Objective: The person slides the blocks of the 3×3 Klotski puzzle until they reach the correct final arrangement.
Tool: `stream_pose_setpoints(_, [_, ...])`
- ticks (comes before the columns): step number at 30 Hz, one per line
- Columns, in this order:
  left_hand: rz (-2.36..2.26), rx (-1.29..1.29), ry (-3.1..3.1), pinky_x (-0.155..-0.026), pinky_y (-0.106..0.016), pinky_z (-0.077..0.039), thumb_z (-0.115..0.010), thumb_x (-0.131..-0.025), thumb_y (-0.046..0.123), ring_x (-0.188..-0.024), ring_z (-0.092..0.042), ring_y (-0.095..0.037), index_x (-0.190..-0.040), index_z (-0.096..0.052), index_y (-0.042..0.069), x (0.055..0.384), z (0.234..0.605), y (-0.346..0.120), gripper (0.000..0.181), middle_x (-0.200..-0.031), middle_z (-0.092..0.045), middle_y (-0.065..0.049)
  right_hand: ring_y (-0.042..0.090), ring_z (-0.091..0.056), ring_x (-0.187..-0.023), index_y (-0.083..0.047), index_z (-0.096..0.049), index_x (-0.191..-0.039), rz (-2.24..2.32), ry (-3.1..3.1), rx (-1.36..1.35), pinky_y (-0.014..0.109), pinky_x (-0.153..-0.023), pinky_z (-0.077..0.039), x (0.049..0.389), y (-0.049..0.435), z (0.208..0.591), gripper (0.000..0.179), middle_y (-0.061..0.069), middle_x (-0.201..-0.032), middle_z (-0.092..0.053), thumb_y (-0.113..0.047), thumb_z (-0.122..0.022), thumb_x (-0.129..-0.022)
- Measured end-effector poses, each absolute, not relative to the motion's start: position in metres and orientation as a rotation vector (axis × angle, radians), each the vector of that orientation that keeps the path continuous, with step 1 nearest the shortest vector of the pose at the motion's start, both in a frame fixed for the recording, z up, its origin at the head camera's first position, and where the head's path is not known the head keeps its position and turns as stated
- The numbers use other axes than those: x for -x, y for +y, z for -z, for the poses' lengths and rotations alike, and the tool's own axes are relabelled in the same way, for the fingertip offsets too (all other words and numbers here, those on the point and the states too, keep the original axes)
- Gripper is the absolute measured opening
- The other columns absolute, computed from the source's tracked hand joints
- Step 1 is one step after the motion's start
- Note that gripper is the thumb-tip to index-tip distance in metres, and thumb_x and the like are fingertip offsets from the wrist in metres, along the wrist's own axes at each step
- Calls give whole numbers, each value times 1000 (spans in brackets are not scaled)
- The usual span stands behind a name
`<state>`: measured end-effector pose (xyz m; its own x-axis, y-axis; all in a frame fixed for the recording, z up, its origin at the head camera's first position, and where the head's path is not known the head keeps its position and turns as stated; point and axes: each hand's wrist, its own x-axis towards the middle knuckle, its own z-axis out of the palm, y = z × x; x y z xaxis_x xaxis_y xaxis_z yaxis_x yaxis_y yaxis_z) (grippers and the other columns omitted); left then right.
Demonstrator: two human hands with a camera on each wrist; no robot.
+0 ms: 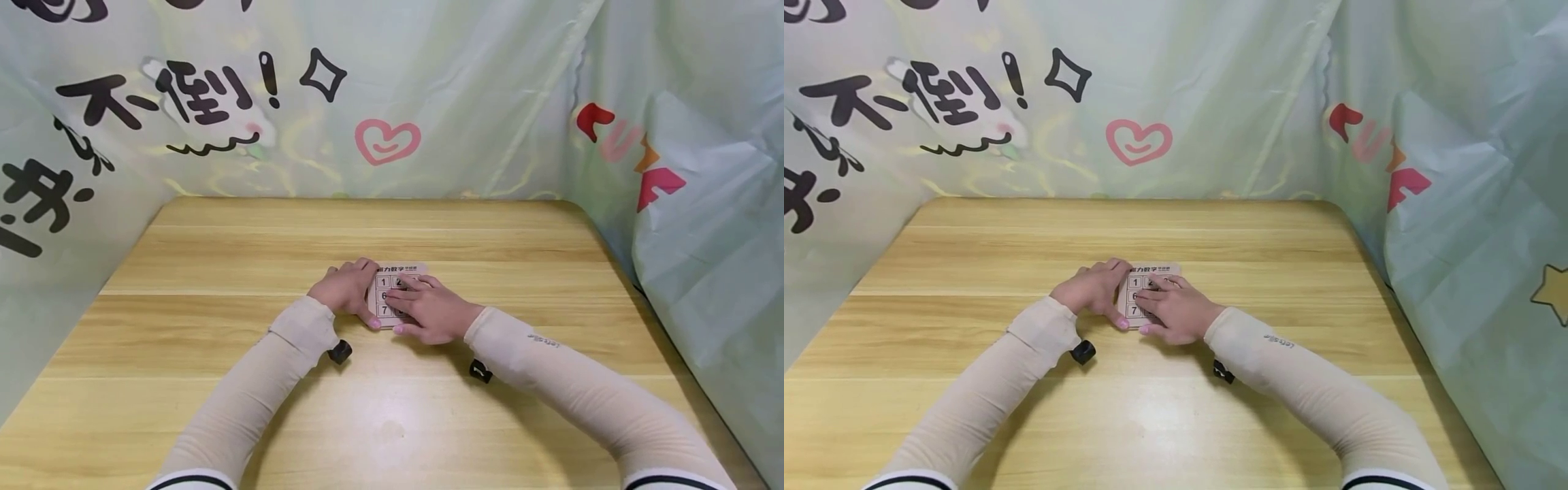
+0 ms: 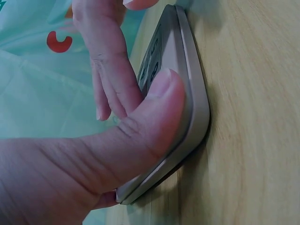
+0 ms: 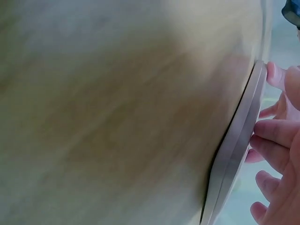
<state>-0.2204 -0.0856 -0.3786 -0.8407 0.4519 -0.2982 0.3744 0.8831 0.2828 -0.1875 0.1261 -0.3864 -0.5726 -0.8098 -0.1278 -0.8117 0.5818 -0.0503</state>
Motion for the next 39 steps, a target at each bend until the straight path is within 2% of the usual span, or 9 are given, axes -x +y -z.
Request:
stream_pose_setpoints(10, [-315,-596,2689,-106,-51,-32,-89,-54,54,-128,-41,-31,-147,-34,10,220,377,-84,117,-148,-37,-7,37,-21,-143,-10,-46,-145,-22,2730,1323,58,-112,-23,190,149,384,61,9,-149,-42,-50,-42,-100])
stream_pose_setpoints(19, [-320,-606,2703,-107,-51,-31,-89,-53,53,-128,-41,-30,-146,-35,10,219,377,-85,116,-148,-37,-8,37,-22,-143,-6,-49,-142,8,2763,1294,60,-110,-25,187,166,383,59,10,-146,-46,-46,-47,-99])
stream_pose_setpoints(34, [-263,-605,2692,-104,-50,-34,-89,-53,55,-124,-43,-30,-145,-35,9,222,380,-84,116,-147,-37,-9,36,-22,-143,-7,-45,-145,9,2725,1343,58,-112,-23,187,147,391,61,8,-149,-42,-48,-42,-100])
stream_pose_setpoints(39, [-282,-595,2681,-106,-52,-32,-89,-53,55,-127,-41,-31,-147,-34,9,222,380,-84,118,-148,-36,-10,35,-21,-143,-7,-44,-146,20,2712,1343,58,-112,-23,187,142,389,61,8,-150,-41,-48,-42,-100])
